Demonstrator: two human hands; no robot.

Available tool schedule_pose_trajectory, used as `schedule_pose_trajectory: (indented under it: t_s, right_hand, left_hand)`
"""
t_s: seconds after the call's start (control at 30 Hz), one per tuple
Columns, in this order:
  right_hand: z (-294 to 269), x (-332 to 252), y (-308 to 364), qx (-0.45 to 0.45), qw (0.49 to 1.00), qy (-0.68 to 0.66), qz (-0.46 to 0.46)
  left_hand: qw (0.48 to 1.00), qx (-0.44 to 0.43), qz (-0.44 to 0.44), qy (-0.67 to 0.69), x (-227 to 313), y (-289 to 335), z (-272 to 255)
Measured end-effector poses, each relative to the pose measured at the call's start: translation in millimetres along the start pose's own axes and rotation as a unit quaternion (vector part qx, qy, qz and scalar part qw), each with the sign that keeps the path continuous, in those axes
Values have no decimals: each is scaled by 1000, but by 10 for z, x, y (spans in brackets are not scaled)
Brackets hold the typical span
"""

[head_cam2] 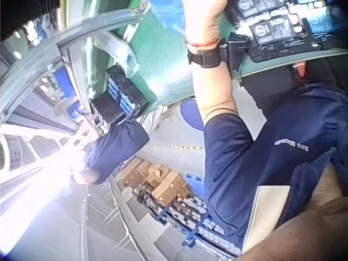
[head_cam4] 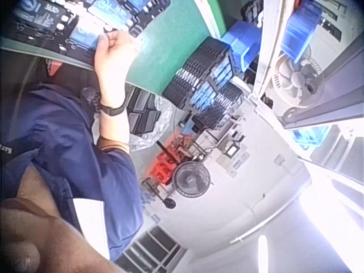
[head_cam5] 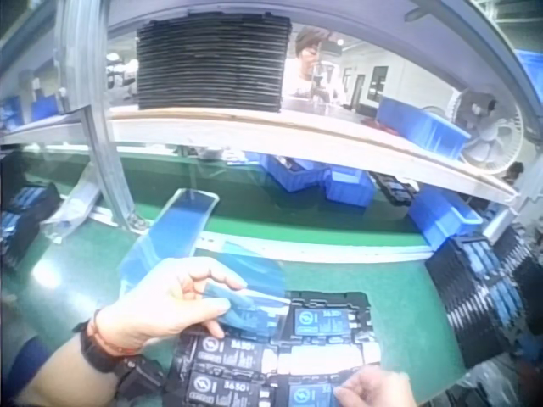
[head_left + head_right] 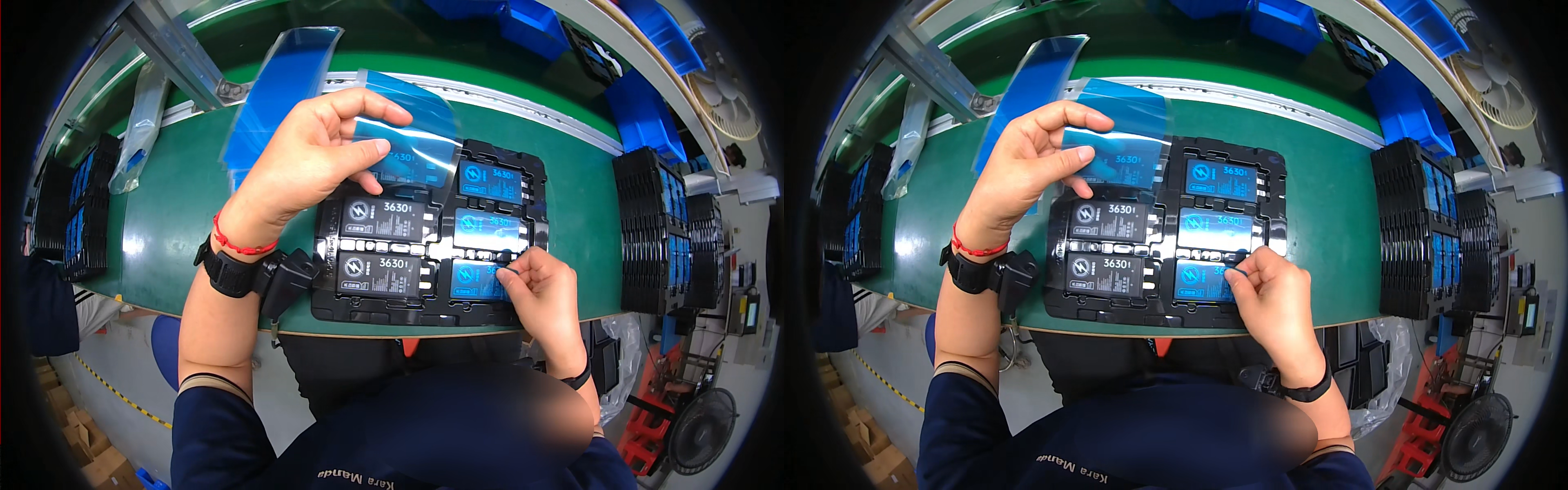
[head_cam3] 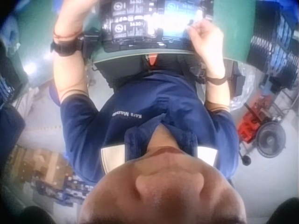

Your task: Applying blue protective films to electronic components in a tray and then stacking the completed trays.

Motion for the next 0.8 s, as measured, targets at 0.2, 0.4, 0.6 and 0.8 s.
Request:
schedule_pose_trajectory:
  t_s: [0.2,0.4,0.6,0.8]
  right_hand:
    - [-213,-556,-37,81,966,244,5]
    - [-216,-1275,-377,107,933,145,-311]
    - [-61,-1154,-744,22,954,-53,-294]
    - [-84,-1131,-757,18,955,-105,-278]
  left_hand:
    - [999,-23,3,30,19,29,22]
    - [995,-58,55,53,74,21,127]
    - [992,-66,96,58,118,51,103]
    - [989,-63,137,16,186,62,103]
Point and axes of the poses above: each hand's wrist, its own y-axis away from the middle knuckle, its own z-axis out of the palm, x = y × z, the point moved 6 cm from there along -y, towards the middle knuckle, and after that the axes turned 15 degrees about -x, right-handed, at the moved point
